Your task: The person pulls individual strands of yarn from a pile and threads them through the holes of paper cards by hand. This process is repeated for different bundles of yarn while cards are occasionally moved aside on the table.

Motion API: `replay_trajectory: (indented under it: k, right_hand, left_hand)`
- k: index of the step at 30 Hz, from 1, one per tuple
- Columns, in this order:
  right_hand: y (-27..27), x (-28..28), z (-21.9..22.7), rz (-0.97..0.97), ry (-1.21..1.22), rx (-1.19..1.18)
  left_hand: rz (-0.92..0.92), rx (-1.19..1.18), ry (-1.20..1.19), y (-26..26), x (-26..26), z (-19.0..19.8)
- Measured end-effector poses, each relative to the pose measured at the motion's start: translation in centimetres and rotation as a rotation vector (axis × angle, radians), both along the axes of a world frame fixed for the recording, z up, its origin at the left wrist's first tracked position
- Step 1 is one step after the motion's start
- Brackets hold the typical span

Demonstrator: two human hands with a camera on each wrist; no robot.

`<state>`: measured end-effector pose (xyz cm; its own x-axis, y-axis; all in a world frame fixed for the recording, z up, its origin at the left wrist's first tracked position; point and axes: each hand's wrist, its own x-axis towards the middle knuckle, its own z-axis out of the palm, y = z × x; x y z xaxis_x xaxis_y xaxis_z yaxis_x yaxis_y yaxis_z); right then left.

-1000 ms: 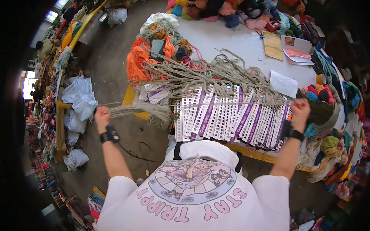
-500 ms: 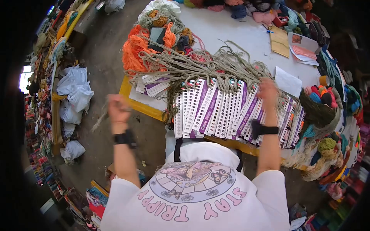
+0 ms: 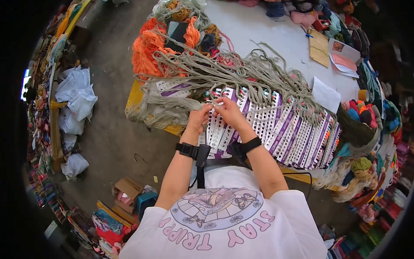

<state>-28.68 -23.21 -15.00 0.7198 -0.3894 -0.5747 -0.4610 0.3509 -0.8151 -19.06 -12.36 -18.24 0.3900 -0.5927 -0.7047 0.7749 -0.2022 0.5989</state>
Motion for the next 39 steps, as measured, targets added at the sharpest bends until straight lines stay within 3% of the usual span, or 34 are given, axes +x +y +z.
replay_trajectory:
  k: [1,2,5,6,8,9,16,22,25,28,31,32,35,38,39]
  right_hand:
    - [0.0,0.3,-0.2,0.023,0.085,-0.185]
    - [0.3,0.6,-1.3,0.058,0.08,-0.496]
    - [0.4,0.8,-2.9,0.048,0.105,-0.817]
    - [0.4,0.8,-3.0,0.036,0.093,-0.853]
    - [0.7,0.7,-2.9,0.015,0.07,-0.919]
    - [1.0,0.7,-2.9,-0.003,0.076,-0.93]
    - [1.7,1.0,-3.0,-0.091,0.007,-1.019]
    - [1.2,0.7,-3.0,-0.063,-0.043,-0.835]
    - [0.9,0.6,-3.1,-0.065,-0.037,-0.778]
    - [0.9,0.2,-4.2,-0.09,-0.021,-0.838]
    - [0.9,0.3,-4.4,-0.081,-0.031,-0.925]
    - [0.9,0.3,-4.2,-0.07,-0.036,-0.953]
    - [1.1,0.9,-2.3,-0.049,0.119,-0.807]
    - [0.8,0.6,-2.9,-0.119,0.032,-0.743]
    - [0.8,0.3,-3.2,-0.134,0.055,-0.716]
  left_hand:
    - [0.041,0.016,-0.08,0.0,0.0,0.4]
    - [0.104,0.218,-0.221,-0.4,-0.4,-0.3]
    - [0.104,0.348,-0.549,0.0,-0.3,-2.2]
    - [0.0,0.422,-0.488,0.2,0.1,-1.9]
    - [-0.019,0.306,-0.23,0.3,0.7,-1.4]
    - [-0.029,0.247,-0.102,0.3,0.9,-1.4]
    - [-0.032,-0.003,0.062,0.3,1.1,-2.4]
    - [-0.027,0.098,0.146,-0.3,1.1,-2.2]
    - [-0.039,0.173,0.045,-1.1,1.0,-1.7]
    - [0.108,0.076,0.067,0.1,2.3,-3.2]
    - [0.296,-0.34,0.579,2.0,4.5,-1.7]
    - [0.253,-0.468,0.641,2.4,4.8,-1.9]
    - [0.032,-0.393,0.378,1.2,4.4,2.3]
    - [-0.192,0.087,-0.243,0.2,3.1,1.1]
    - [-0.141,0.063,-0.16,0.5,3.2,0.7]
